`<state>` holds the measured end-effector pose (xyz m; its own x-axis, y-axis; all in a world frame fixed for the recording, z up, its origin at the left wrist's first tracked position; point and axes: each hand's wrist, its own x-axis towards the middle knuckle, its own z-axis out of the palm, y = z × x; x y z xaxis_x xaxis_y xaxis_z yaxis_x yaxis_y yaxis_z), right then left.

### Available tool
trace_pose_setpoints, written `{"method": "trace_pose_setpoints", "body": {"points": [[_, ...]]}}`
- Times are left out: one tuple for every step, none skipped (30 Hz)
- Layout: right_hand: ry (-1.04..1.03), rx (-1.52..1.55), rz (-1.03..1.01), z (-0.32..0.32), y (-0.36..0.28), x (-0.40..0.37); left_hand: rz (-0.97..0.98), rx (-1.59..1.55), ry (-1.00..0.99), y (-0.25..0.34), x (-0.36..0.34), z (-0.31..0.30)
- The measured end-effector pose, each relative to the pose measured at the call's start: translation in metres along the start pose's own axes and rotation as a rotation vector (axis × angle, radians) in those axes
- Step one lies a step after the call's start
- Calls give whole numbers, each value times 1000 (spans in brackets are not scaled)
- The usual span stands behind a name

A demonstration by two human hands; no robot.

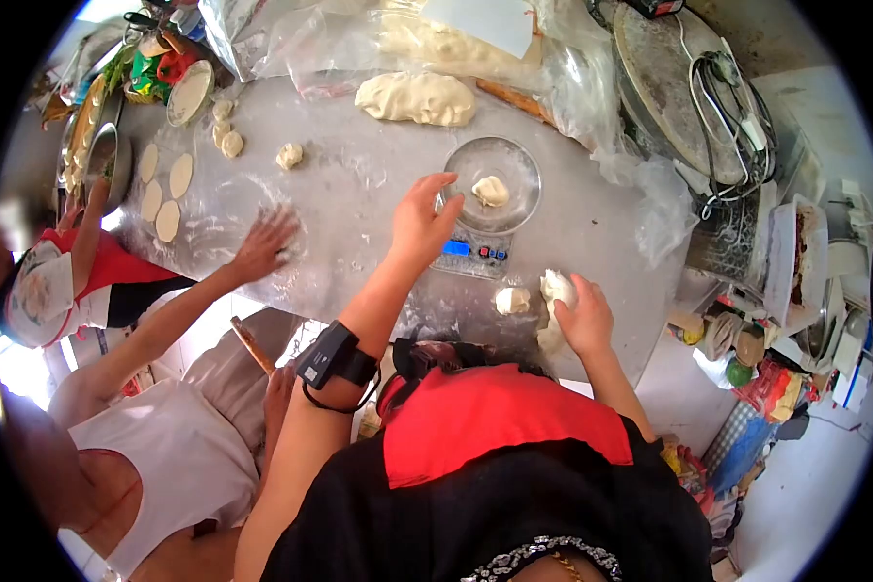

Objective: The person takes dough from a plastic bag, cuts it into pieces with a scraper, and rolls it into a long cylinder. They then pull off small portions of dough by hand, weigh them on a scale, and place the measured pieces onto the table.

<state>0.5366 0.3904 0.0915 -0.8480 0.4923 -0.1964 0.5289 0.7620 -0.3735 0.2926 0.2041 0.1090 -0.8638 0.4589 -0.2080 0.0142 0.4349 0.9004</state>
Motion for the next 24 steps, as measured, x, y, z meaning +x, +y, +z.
{"method": "trace_pose_setpoints", "body": {"points": [[7, 69, 19, -1, -1, 4, 109, 106, -25, 0, 4, 1], [13, 138, 39, -2, -2, 6, 216, 212, -51, -1, 7, 5], [17, 206, 60, -4, -3, 8, 322, 317, -78, -1, 9, 9], [-16, 234, 54, -7, -5, 11, 345, 363, -110, 1, 12, 15], [-47, 261, 48, -10, -7, 16, 369, 407, -142, 2, 17, 22], [-77, 287, 43, -13, -9, 21, 394, 452, -174, 3, 23, 27], [-66, 315, 33, -15, -12, 26, 411, 527, -177, -1, 30, 31], [-55, 343, 24, -16, -19, 31, 428, 602, -181, -7, 39, 36], [-44, 371, 17, -18, -25, 36, 445, 677, -186, -11, 43, 40], [-56, 463, 52, -22, -32, 39, 484, 608, -163, -9, 43, 40], [-67, 557, 85, -26, -40, 43, 522, 539, -139, -6, 42, 40], [-78, 651, 118, -29, -49, 48, 561, 471, -115, -1, 41, 39], [-40, 750, 89, -32, -59, 52, 406, 393, -194, 11, 36, 36], [-3, 849, 63, -34, -70, 54, 248, 314, -272, 25, 26, 34], [33, 947, 32, -34, -80, 57, 89, 233, -345, 33, 16, 33], [13, 1021, 27, -33, -88, 61, 162, 186, -267, 31, 5, 36], [-9, 1097, 20, -31, -97, 65, 199, 136, -236, 30, -3, 39], [-29, 1172, 9, -30, -102, 67, 238, 86, -202, 30, -10, 40], [-72, 1190, 55, -32, -103, 67, 278, 35, -166, 32, -14, 39], [-117, 1209, 95, -33, -104, 69, 390, 11, -256, 32, -17, 29], [-166, 1228, 129, -34, -107, 71, 294, -203, -277, 28, -20, 27], [-186, 1252, 119, -35, -110, 71, 196, -416, -296, 25, -24, 29], [-207, 1273, 114, -37, -113, 68, 223, -444, -266, 24, -28, 31], [-226, 1290, 111, -39, -115, 65, 252, -471, -237, 26, -30, 32]]}}
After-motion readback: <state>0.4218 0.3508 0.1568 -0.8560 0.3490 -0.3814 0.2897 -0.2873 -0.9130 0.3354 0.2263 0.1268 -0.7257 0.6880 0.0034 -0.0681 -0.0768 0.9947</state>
